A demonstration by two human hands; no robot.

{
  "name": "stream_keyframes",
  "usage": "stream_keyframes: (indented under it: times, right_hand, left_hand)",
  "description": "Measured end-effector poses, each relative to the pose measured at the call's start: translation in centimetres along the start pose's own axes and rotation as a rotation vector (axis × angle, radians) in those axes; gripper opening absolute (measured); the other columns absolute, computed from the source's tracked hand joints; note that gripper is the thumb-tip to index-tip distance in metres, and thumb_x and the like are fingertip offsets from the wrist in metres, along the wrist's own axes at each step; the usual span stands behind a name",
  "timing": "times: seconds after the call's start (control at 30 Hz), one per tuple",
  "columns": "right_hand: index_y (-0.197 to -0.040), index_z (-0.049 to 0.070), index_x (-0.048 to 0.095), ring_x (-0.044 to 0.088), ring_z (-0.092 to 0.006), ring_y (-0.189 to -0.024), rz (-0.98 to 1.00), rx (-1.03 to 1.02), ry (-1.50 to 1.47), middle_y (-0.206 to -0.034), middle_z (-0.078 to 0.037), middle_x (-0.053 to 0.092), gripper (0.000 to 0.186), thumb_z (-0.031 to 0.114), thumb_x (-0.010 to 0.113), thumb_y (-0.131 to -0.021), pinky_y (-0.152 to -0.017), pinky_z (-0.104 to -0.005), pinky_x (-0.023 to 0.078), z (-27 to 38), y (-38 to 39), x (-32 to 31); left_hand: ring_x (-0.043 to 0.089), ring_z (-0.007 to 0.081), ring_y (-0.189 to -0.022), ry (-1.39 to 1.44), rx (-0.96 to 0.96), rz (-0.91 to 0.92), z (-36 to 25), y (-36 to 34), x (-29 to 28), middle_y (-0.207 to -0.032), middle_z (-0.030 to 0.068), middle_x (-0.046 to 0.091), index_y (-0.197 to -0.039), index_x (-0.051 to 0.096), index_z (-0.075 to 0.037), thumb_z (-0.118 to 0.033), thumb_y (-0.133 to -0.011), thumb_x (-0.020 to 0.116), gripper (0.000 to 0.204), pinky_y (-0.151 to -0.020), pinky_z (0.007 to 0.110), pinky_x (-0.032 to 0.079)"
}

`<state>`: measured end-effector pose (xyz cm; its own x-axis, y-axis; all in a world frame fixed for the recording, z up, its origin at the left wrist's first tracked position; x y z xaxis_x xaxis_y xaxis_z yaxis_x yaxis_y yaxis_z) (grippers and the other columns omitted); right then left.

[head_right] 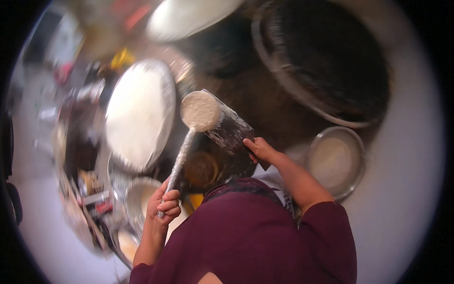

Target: The person scoops batter from a large metal bowl and spreads it onto a hot circular griddle using a flat metal tool. They cook the crepe, then use a yellow plastic scraper to lift and fold it before placing it into a metal tray. The process is repeated multiple times.

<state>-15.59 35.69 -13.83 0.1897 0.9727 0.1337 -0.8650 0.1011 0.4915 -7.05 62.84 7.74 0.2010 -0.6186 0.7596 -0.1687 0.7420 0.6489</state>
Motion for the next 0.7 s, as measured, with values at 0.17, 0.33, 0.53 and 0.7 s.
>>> stream_keyframes:
  times: [0.17, 0.33, 0.53, 0.7]
  right_hand:
    - [-0.069, 0.000, 0.055, 0.052, -0.0143, -0.042, -0.443, 0.017, -0.134, -0.054, -0.007, 0.054, 0.058, 0.056, 0.049, -0.084, -0.043, -0.0284, 0.043, 3.1, 6.4, -15.2]
    - [-0.086, -0.004, 0.060, 0.060, -0.0183, -0.065, -0.805, -0.093, -0.063, -0.073, -0.010, 0.062, 0.050, 0.045, 0.056, -0.084, -0.062, -0.0286, 0.047, 5.2, 13.2, -23.9]
    - [-0.112, -0.004, 0.056, 0.059, -0.0225, -0.096, -1.100, -0.143, 0.023, -0.102, -0.015, 0.064, 0.050, 0.036, 0.061, -0.083, -0.085, -0.0300, 0.042, 4.4, 16.8, -27.9]
    - [-0.112, -0.001, 0.058, 0.059, -0.0242, -0.099, -1.254, -0.091, 0.011, -0.107, -0.020, 0.061, 0.051, 0.037, 0.065, -0.079, -0.085, -0.0307, 0.043, 2.6, 18.7, -27.2]
  left_hand:
    - [0.032, 0.0027, -0.036, -0.251, -0.216, 0.096, 1.8, -14.2, 12.1, -0.061, -0.0033, 0.038, -0.127, 0.038, -0.025, -0.027, -0.097, 0.033, 0.030, -0.036, 0.018, 0.026]
    - [0.031, 0.0042, -0.038, -0.774, -0.181, 0.076, 5.3, -25.2, 19.4, -0.062, -0.0031, 0.040, -0.128, 0.038, -0.024, -0.026, -0.095, 0.039, 0.033, -0.036, 0.018, 0.026]
    - [0.055, 0.0305, -0.056, -2.092, 0.693, 0.183, 8.9, -33.8, 20.8, -0.076, 0.0149, 0.059, -0.127, 0.039, -0.018, -0.022, -0.090, 0.046, 0.037, -0.047, 0.036, 0.042]
    - [0.059, 0.0408, -0.081, -2.299, 0.933, 0.255, 9.2, -33.7, 17.8, -0.091, 0.0235, 0.060, -0.128, 0.040, -0.015, -0.017, -0.088, 0.049, 0.041, -0.063, 0.044, 0.046]
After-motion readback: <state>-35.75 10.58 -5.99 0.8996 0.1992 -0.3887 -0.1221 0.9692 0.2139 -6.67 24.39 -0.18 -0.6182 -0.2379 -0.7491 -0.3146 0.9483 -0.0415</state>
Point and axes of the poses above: each hand's wrist, its own y-axis away from the middle knuckle, its own x-axis out of the palm, z = x × y, the point moved 4 cm from there along -y, towards the middle knuckle
